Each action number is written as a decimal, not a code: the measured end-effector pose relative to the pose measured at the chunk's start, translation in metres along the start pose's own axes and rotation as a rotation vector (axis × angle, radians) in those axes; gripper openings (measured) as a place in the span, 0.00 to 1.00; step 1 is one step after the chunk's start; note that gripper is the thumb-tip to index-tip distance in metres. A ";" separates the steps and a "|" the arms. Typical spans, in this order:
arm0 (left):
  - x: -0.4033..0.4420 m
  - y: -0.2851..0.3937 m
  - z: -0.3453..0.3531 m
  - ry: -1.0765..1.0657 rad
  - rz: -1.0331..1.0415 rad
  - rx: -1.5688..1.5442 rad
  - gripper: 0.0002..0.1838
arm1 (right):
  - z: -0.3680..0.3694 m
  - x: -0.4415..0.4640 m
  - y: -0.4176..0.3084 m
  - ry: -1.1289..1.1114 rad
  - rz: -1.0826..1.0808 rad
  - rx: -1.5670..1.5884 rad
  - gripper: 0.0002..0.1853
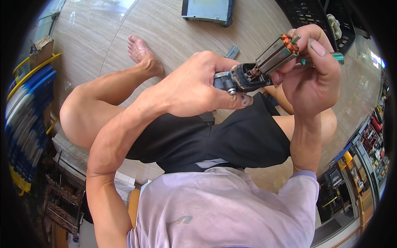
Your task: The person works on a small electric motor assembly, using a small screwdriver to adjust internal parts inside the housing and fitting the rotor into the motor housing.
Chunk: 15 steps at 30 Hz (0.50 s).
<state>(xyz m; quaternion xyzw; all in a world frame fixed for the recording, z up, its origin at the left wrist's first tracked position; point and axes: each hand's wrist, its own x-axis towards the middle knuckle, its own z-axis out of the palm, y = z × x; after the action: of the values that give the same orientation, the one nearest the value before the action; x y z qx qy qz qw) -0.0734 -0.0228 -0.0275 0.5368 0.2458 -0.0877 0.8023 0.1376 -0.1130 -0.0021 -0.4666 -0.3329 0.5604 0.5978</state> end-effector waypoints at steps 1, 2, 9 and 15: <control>0.000 0.000 0.000 0.000 0.002 -0.001 0.13 | -0.001 0.000 0.000 -0.008 0.002 -0.003 0.15; 0.000 0.000 0.001 0.000 0.004 -0.001 0.13 | -0.002 -0.001 0.000 -0.016 0.003 -0.005 0.15; -0.002 0.008 0.005 0.015 -0.036 0.071 0.15 | -0.001 -0.004 -0.002 0.000 0.019 -0.015 0.16; 0.000 0.004 0.006 0.011 0.011 0.086 0.16 | 0.004 -0.001 0.001 0.061 0.034 0.095 0.20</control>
<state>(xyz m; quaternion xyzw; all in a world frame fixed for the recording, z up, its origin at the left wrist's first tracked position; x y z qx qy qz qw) -0.0706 -0.0265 -0.0226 0.5727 0.2430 -0.0908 0.7776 0.1336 -0.1138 -0.0012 -0.4602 -0.2794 0.5711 0.6196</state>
